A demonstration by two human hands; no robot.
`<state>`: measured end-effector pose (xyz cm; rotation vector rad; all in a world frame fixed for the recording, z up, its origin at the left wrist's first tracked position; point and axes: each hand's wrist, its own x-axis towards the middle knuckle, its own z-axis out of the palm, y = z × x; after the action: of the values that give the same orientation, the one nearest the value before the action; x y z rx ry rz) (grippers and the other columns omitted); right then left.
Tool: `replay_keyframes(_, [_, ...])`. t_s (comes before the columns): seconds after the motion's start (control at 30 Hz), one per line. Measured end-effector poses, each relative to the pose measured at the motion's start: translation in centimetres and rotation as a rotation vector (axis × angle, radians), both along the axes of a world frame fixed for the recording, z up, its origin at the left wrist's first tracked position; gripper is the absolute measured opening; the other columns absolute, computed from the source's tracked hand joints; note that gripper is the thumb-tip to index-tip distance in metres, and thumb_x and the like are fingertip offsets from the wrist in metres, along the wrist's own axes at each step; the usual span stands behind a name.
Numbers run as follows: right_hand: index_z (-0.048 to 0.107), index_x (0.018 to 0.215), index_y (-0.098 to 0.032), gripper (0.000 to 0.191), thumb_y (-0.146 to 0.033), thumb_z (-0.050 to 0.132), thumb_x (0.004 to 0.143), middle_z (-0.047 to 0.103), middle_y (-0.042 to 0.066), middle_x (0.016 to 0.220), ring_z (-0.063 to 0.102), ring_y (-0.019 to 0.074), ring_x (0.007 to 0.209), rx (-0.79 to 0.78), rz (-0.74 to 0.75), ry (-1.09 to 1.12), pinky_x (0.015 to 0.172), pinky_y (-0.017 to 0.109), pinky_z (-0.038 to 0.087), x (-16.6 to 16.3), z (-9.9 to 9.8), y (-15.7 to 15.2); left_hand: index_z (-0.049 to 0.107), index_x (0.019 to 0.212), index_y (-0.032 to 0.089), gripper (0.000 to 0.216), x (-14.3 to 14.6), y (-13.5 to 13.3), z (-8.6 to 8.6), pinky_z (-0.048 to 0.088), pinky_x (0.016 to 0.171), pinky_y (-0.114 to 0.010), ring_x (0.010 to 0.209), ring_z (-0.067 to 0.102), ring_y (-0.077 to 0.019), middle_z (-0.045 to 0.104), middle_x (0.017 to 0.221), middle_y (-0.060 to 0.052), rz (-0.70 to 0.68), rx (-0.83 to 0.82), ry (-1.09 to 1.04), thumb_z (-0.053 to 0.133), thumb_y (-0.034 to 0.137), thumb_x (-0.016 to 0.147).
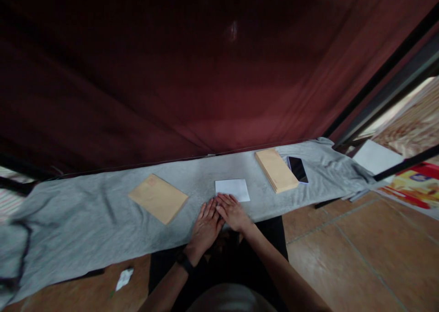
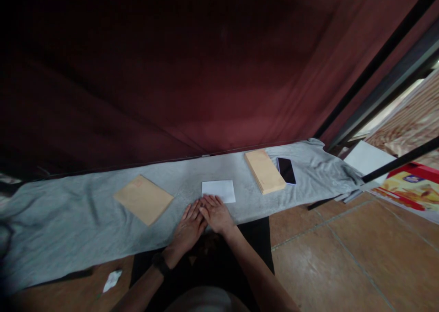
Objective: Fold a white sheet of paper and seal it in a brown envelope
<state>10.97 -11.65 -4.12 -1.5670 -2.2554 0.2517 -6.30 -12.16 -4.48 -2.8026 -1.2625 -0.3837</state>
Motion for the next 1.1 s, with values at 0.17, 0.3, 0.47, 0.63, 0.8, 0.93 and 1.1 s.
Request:
replay_keyframes(0.17, [0.047,0.148,-0.022,0.047,-0.037,0.032,0.107,0.045,0.005,0.155,0.04,0.0208,0.144,-0.019,-0.057,-0.033,0.12,0.044,0.03,-0.8,-0.1,2.0,0.048,0.144,0.012,0.051,0.1,0.0,0.0,0.029,0.121,-0.052,0.146,0.038,-0.0281,0.049,0.151,-0.016,0.011,0.003,0.012,0.042,0.038,0.101])
replay_keyframes(0.3, [0.044,0.15,-0.018,0.048,-0.036,0.033,0.106,0.04,0.006,0.157,0.037,0.0233,0.146,-0.018,-0.107,-0.079,0.12,0.045,0.028,-0.1,-0.3,3.8,0.05,0.144,0.014,0.051,0.1,0.0,-0.1,0.027,0.122,-0.05,0.147,0.036,-0.027,0.048,0.152,-0.014,0.015,0.008,0.001,0.041,0.042,0.101])
replay_keyframes(0.47, [0.041,0.151,-0.012,0.052,-0.037,0.036,0.106,0.038,0.013,0.158,0.035,0.0254,0.147,0.011,-0.242,-0.112,0.119,0.045,0.027,0.9,-1.0,4.1,0.046,0.147,0.018,0.053,0.0,0.0,0.0,0.026,0.122,-0.05,0.148,0.034,-0.0263,0.044,0.156,-0.012,0.016,0.029,-0.01,0.041,0.043,0.101])
replay_keyframes(0.63, [0.036,0.153,-0.008,0.058,-0.042,0.033,0.106,0.037,0.017,0.158,0.034,0.029,0.147,0.053,-0.365,-0.109,0.119,0.048,0.026,2.5,-2.0,2.6,0.044,0.149,0.018,0.054,0.1,0.0,0.0,0.026,0.122,-0.05,0.149,0.033,-0.026,0.041,0.157,-0.012,0.01,0.03,-0.015,0.041,0.043,0.101])
replay_keyframes(0.8, [0.035,0.154,-0.006,0.061,-0.043,0.029,0.106,0.036,0.019,0.158,0.034,0.031,0.147,0.067,-0.451,-0.11,0.119,0.05,0.024,4.4,-2.6,0.8,0.043,0.149,0.019,0.053,0.2,-0.1,0.0,0.027,0.122,-0.05,0.148,0.034,-0.0261,0.042,0.157,-0.012,0.02,0.007,-0.034,0.041,0.041,0.101])
replay_keyframes(0.93, [0.035,0.154,-0.007,0.06,-0.043,0.029,0.106,0.039,0.02,0.156,0.036,0.0314,0.145,0.1,-0.497,-0.09,0.118,0.052,0.024,5.3,-2.8,0.1,0.044,0.149,0.019,0.054,0.3,-0.1,0.2,0.027,0.122,-0.05,0.147,0.035,-0.0266,0.043,0.157,-0.012,0.022,-0.014,-0.058,0.042,0.041,0.101])
replay_keyframes(1.1, [0.039,0.152,-0.005,0.058,-0.039,0.03,0.106,0.042,0.022,0.154,0.039,0.0332,0.144,0.121,-0.569,-0.09,0.117,0.054,0.025,5.2,-2.1,-0.9,0.045,0.148,0.018,0.053,0.3,-0.2,0.5,0.027,0.121,-0.05,0.147,0.036,-0.0268,0.043,0.157,-0.012,0.031,-0.024,-0.047,0.042,0.041,0.101])
